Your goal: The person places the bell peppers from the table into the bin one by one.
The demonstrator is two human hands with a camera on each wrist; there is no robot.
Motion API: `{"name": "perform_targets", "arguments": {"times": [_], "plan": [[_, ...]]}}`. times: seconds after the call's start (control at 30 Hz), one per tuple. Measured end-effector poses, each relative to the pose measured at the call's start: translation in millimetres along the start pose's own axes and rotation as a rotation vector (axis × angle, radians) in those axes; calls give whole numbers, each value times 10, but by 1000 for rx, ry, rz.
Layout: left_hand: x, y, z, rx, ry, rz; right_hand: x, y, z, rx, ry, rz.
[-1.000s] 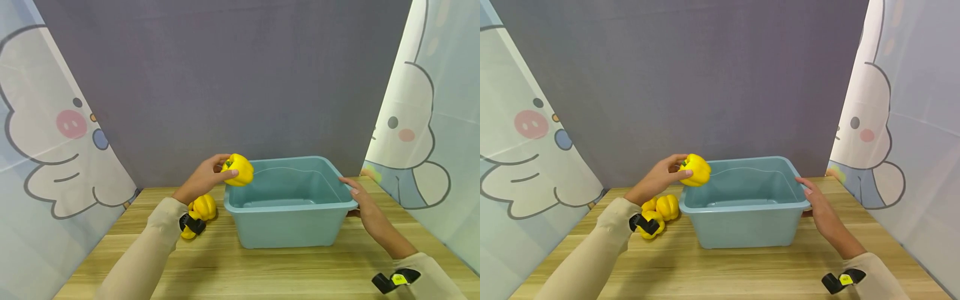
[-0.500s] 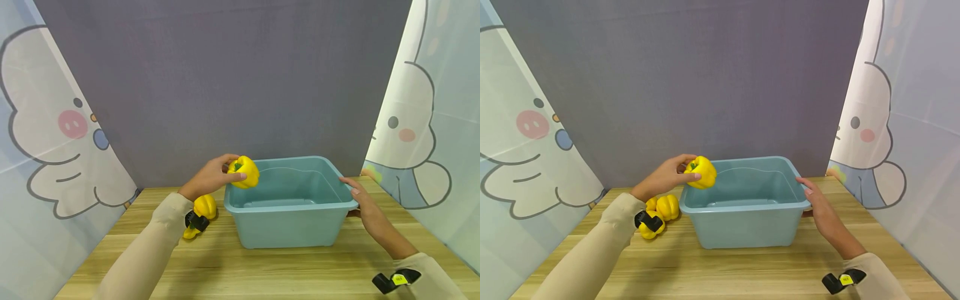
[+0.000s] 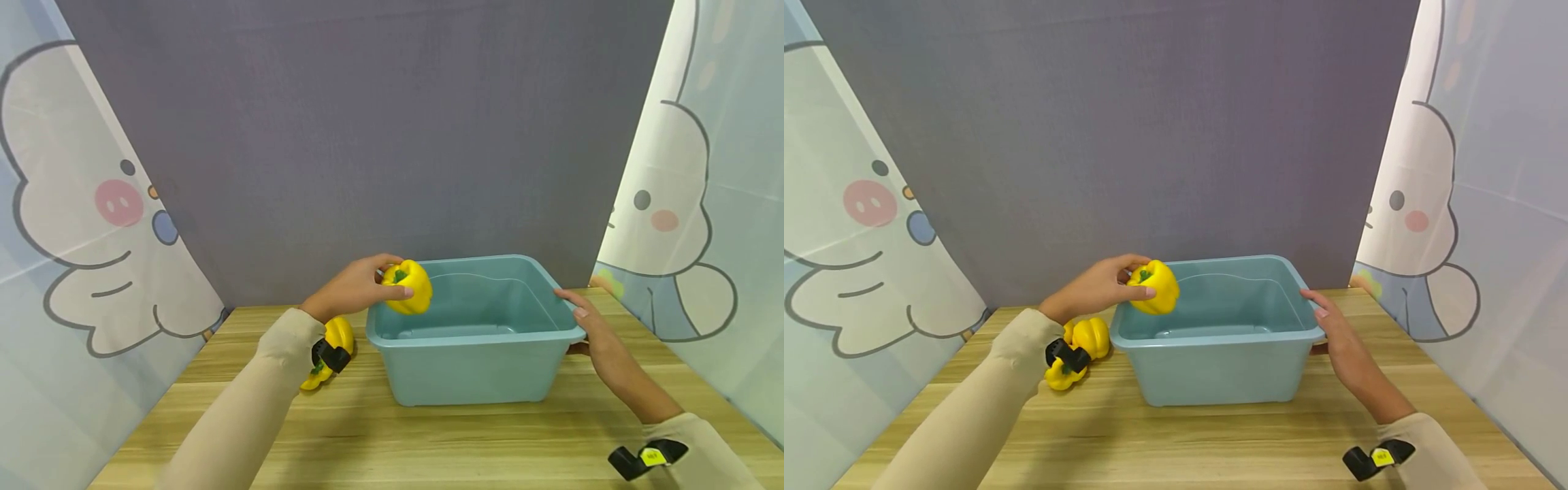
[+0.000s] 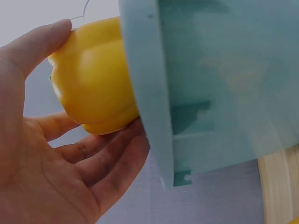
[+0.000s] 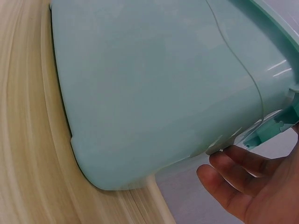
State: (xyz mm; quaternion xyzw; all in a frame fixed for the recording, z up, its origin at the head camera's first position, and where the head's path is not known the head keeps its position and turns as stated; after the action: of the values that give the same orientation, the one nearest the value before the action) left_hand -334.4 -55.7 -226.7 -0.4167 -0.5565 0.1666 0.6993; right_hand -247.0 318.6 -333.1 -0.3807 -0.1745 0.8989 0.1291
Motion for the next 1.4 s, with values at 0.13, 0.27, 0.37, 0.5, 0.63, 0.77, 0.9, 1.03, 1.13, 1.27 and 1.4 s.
{"name": "perform_targets", "arguments": {"times": [0.13, 0.27, 0.37, 0.5, 0.63, 0.77, 0.9, 1.03, 1.13, 1.27, 1.4], "plan": [[78, 17, 60, -11, -3, 61, 6, -2, -13, -1, -1, -2], [168, 35, 129, -27, 4, 108, 4, -7, -25, 2, -2, -12], [229, 46, 163, -50, -5, 126, -1, -10, -28, 6, -2, -18], [293, 56, 196, -84, -33, 149, -9, -9, -21, 7, -6, -24], [346, 67, 244, -124, -49, 151, -3, -6, -13, 1, -2, -31], [378, 77, 301, -147, -58, 159, 7, -4, -8, 2, 3, -30], [406, 103, 352, -152, -65, 164, 13, 0, -6, 5, 8, -23], [467, 135, 385, -159, -67, 161, 9, -4, -11, 5, 6, -23], [520, 158, 411, -161, -52, 172, 8, -10, -12, 8, 2, -23], [554, 199, 453, -166, -34, 178, 12, -14, -4, 19, 3, -13], [544, 238, 486, -181, -35, 167, 18, -6, 5, 20, 8, -4]]}}
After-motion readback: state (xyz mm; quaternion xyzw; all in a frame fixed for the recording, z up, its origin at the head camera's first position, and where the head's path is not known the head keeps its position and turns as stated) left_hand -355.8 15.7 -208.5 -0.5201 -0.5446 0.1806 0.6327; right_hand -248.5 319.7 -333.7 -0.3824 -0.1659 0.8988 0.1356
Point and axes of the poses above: each hand's wrist, its own z-axis towards the middle knuckle, its own y-axis out of the palm, x = y × z, the point moved 4 cm from there along z, towards the middle knuckle, and after that the axes turned 15 degrees about -y, right-handed, at the moved point
